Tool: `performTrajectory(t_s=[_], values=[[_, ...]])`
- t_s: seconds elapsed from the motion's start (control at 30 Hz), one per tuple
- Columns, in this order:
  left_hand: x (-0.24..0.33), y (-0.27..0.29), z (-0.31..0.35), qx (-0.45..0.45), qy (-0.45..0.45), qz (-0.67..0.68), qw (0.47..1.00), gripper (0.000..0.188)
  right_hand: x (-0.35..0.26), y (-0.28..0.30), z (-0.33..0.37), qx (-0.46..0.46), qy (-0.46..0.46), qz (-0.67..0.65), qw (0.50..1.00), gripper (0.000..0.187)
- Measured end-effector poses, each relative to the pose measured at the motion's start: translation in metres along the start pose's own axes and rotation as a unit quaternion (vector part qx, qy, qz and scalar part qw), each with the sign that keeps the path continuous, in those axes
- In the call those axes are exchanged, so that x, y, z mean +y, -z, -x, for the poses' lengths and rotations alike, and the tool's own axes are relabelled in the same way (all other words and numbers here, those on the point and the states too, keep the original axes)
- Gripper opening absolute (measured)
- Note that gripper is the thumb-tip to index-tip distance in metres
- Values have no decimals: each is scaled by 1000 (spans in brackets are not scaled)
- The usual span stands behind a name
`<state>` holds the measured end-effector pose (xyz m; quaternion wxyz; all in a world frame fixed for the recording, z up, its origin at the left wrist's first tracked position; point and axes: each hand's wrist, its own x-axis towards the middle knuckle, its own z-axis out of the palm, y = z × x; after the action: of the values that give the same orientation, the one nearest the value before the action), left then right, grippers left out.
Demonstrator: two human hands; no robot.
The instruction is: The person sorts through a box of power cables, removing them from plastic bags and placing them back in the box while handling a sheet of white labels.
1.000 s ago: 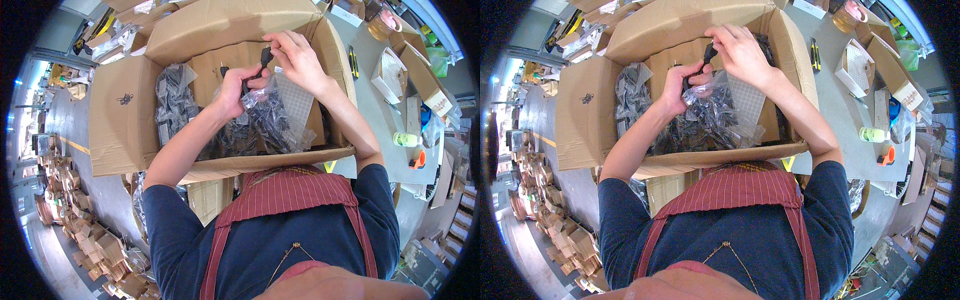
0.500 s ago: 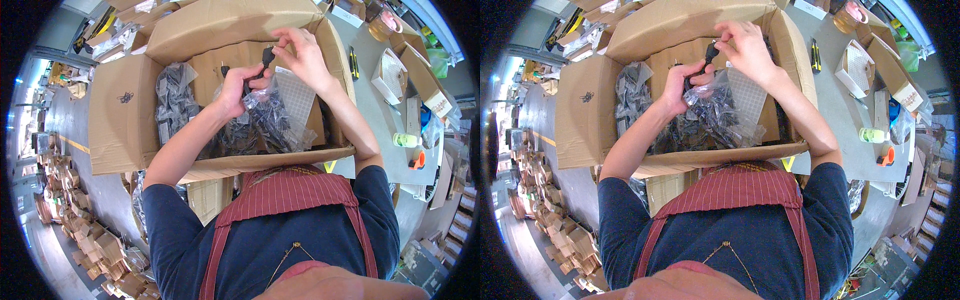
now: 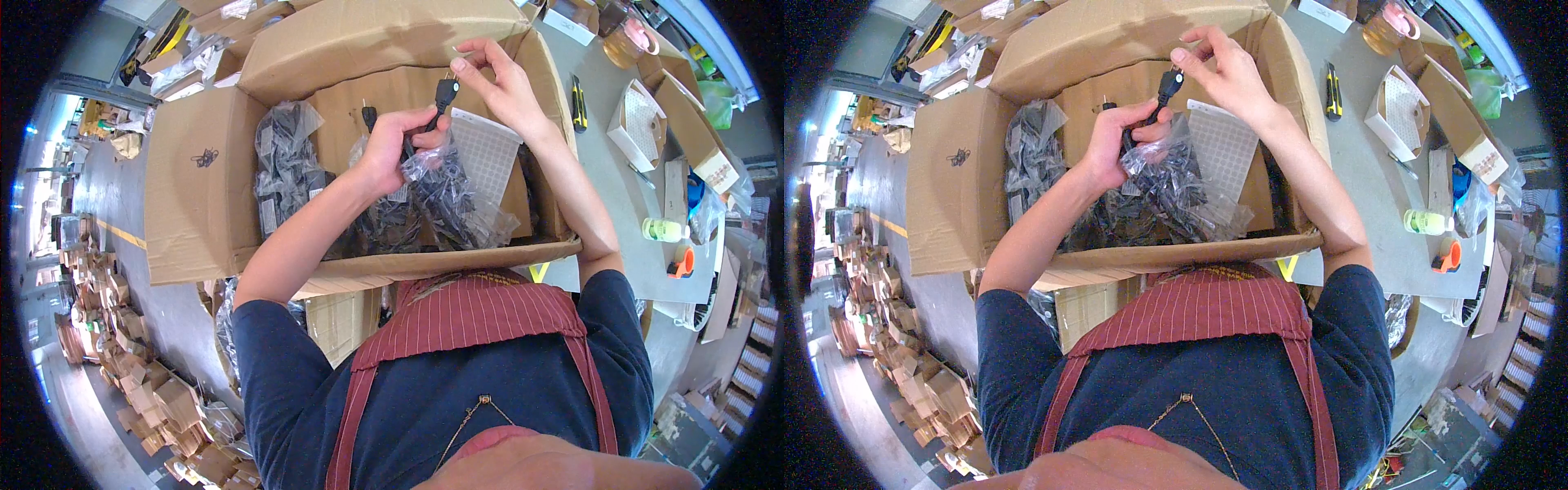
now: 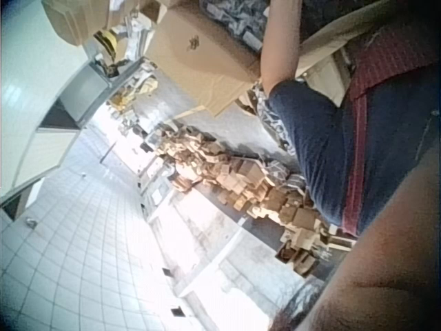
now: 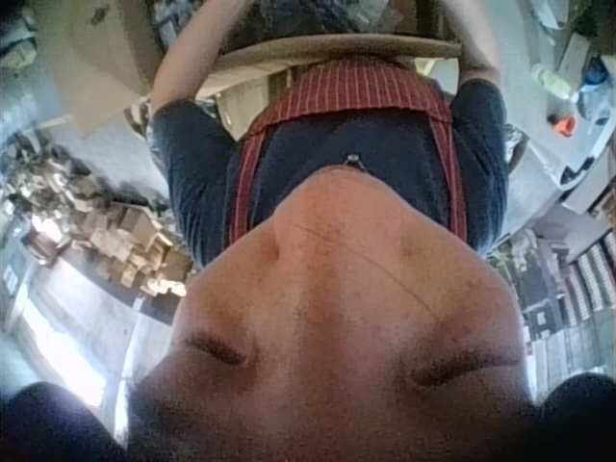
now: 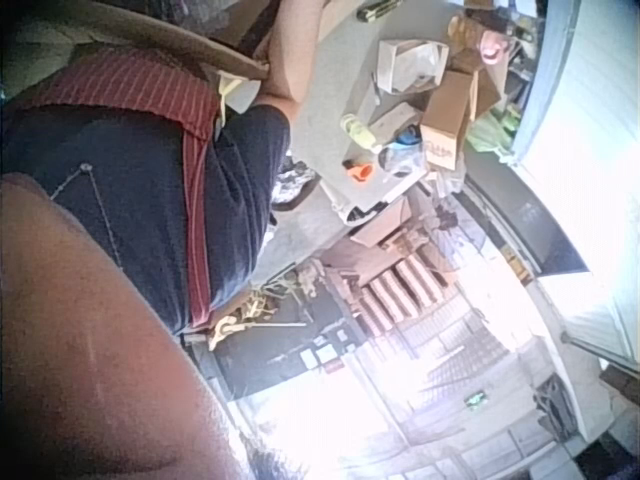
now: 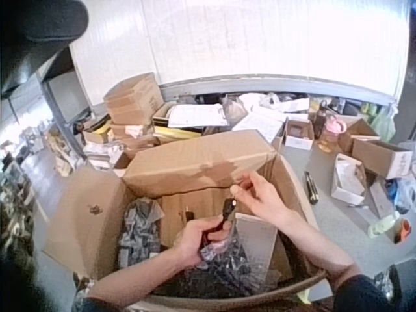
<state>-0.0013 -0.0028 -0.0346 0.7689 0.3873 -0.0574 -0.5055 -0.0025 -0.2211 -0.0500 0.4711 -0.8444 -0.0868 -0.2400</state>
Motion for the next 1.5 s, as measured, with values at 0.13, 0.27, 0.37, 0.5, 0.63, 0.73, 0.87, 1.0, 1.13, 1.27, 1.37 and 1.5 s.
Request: performTrajectory(t_s=[0.13, 0.27, 0.37, 0.5, 0.63, 0.73, 0.87, 1.0, 1.13, 1.27, 1.37, 1.5], values=[[0, -2, 0, 21, 2, 1, 1000, 27, 3, -2, 2, -26, 16, -14, 999, 51], [0, -1, 0, 18, 4, 4, 1000, 27, 2, -2, 2, -80, -81, -131, 985, 53], [1, -5, 3, 20, -1, -12, 1000, 28, -7, -1, 3, -103, -139, -226, 959, 48], [0, -8, 3, 8, -13, -34, 999, 31, -13, 1, 3, -159, -206, -372, 891, 51], [0, -11, 7, 12, -15, -30, 999, 33, -28, 2, 4, -208, -207, -441, 848, 50], [-1, -9, 6, 10, -15, -19, 1000, 33, -29, 1, 3, -248, -166, -502, 812, 51], [-1, -8, 6, 14, -18, -15, 1000, 34, -31, 0, 3, -257, -143, -518, 803, 55], [-1, -10, 6, 18, -19, -16, 1000, 33, -32, 1, 3, -259, -140, -525, 799, 57], [0, -12, 6, 36, -15, -12, 999, 31, -33, 1, 4, -263, -125, -487, 823, 57], [0, -11, 4, 29, -15, -5, 999, 30, -33, 0, 4, -248, -161, -498, 816, 56], [0, -11, 3, 27, -12, 2, 1000, 29, -32, 1, 4, -244, -169, -491, 819, 57], [0, -11, 3, 22, -9, -3, 1000, 29, -30, 4, 1, -255, -176, -488, 816, 58]])
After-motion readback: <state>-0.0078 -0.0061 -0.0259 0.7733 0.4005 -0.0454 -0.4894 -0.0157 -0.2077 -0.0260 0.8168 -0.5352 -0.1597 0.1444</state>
